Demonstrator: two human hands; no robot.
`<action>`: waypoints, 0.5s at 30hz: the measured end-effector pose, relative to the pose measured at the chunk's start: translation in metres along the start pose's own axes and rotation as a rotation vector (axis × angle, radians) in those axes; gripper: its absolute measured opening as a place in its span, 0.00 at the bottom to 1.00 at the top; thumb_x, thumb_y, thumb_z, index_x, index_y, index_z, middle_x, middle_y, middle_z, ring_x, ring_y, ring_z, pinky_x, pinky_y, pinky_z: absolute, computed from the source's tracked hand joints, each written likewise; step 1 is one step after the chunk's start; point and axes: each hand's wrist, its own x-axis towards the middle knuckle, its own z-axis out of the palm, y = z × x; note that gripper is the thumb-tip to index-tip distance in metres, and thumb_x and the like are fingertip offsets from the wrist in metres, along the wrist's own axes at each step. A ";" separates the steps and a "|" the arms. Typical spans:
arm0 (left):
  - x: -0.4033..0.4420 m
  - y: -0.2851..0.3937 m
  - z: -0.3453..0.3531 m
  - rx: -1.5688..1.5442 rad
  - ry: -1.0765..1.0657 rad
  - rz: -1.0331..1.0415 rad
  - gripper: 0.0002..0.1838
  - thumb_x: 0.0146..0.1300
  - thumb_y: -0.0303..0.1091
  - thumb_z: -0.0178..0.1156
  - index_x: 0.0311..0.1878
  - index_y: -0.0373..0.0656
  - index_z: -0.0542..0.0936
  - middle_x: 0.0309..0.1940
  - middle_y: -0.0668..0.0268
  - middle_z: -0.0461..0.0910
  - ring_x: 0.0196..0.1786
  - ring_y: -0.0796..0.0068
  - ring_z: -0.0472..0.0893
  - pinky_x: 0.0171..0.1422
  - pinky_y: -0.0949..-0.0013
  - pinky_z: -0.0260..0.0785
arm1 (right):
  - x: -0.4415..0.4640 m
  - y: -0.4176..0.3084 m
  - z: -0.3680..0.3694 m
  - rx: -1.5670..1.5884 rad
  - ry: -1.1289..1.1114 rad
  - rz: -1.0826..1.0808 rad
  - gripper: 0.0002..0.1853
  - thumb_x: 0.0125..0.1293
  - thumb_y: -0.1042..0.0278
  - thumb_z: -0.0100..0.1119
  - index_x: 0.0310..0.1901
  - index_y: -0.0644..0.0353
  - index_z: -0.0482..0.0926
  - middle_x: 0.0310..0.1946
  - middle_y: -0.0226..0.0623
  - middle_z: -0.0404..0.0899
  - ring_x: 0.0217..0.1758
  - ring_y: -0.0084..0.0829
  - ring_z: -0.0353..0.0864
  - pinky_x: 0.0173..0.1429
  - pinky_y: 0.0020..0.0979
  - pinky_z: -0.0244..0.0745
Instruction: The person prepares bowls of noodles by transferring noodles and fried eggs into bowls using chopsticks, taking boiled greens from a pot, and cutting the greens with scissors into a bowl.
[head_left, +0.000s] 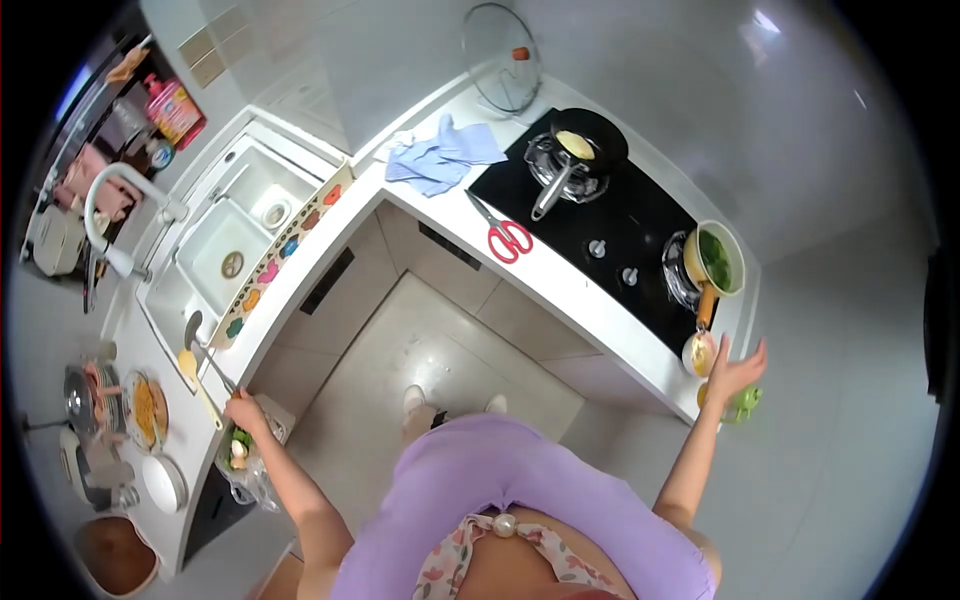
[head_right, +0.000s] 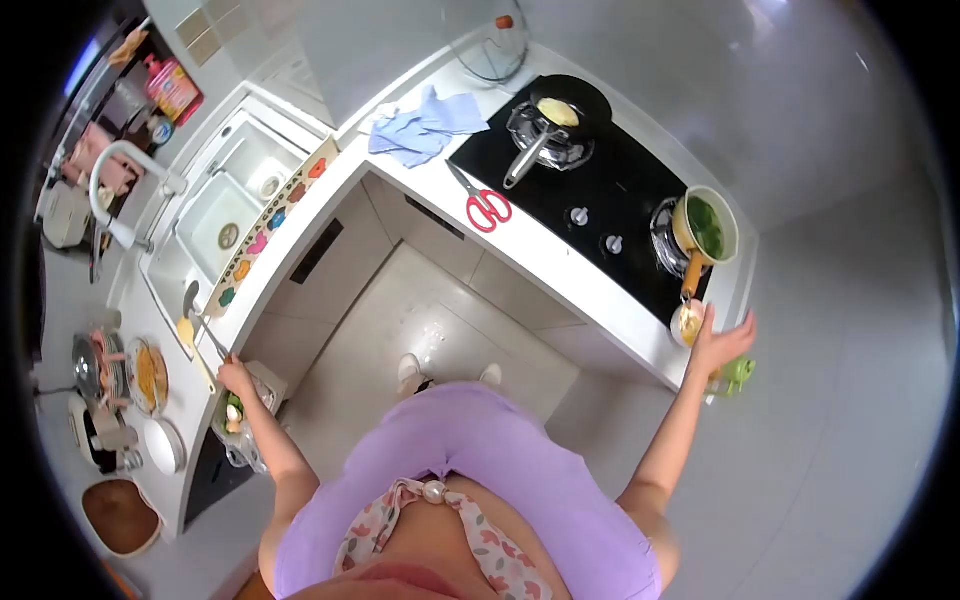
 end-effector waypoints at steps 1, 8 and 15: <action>0.001 -0.001 0.000 -0.015 0.009 -0.018 0.24 0.55 0.45 0.59 0.33 0.25 0.74 0.32 0.41 0.75 0.38 0.45 0.74 0.43 0.55 0.69 | 0.016 -0.012 -0.003 0.036 0.008 0.001 0.36 0.51 0.52 0.65 0.57 0.66 0.63 0.55 0.50 0.62 0.59 0.47 0.60 0.62 0.40 0.56; -0.006 0.005 -0.018 -0.048 -0.042 -0.081 0.29 0.53 0.52 0.59 0.34 0.27 0.74 0.34 0.44 0.75 0.38 0.46 0.75 0.43 0.53 0.69 | 0.079 -0.062 -0.006 0.147 0.116 -0.163 0.32 0.53 0.56 0.64 0.57 0.61 0.65 0.57 0.47 0.60 0.61 0.44 0.58 0.63 0.41 0.54; 0.007 -0.025 0.015 0.134 0.112 0.045 0.35 0.52 0.67 0.51 0.27 0.36 0.73 0.24 0.54 0.76 0.26 0.55 0.78 0.28 0.60 0.72 | 0.168 -0.112 -0.063 0.150 0.325 -0.418 0.27 0.50 0.58 0.66 0.50 0.59 0.69 0.61 0.42 0.59 0.62 0.41 0.58 0.61 0.39 0.54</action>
